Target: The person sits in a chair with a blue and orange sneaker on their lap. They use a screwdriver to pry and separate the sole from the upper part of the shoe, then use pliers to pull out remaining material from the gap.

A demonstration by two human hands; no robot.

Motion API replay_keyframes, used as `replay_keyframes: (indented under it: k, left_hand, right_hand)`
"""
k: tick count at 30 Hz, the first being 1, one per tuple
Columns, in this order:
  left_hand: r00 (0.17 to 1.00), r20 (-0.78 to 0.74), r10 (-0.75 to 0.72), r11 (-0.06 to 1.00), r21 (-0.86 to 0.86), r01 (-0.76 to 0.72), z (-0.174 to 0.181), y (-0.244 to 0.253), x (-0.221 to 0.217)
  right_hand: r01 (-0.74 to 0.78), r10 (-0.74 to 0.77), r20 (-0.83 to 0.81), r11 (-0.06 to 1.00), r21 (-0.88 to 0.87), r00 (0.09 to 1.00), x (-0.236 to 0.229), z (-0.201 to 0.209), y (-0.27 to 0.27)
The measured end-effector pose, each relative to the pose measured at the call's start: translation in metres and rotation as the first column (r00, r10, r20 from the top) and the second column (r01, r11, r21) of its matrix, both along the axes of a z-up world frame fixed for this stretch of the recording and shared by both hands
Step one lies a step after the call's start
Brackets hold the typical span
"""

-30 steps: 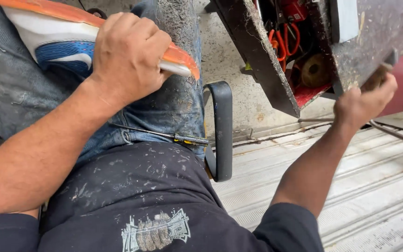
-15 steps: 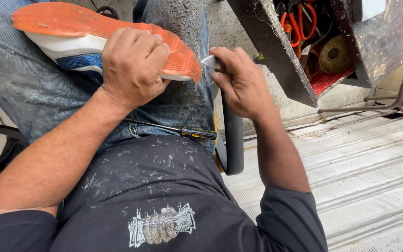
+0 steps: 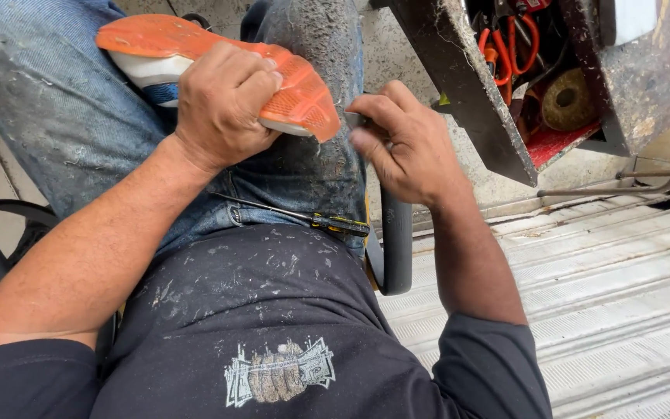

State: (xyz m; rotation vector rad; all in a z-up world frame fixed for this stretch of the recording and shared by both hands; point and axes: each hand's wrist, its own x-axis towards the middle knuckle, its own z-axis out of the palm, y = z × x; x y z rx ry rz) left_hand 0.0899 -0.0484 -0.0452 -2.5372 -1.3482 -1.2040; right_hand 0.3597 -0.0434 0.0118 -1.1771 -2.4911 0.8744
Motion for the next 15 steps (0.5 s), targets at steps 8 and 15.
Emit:
replay_keyframes:
  k: [8,15]
  left_hand:
    - [1.000,0.014,0.010,1.000,0.005,-0.010,-0.007,-0.002,0.002]
    - [1.000,-0.006,-0.017,0.998,0.058,0.018,-0.014,-0.012,0.001]
  right_hand:
    - [0.026,0.028,-0.211,0.969,0.244,0.977,-0.024,-0.023,-0.015]
    - [0.007,-0.008,-0.096,1.000,-0.018,0.995,-0.020,0.006,-0.008]
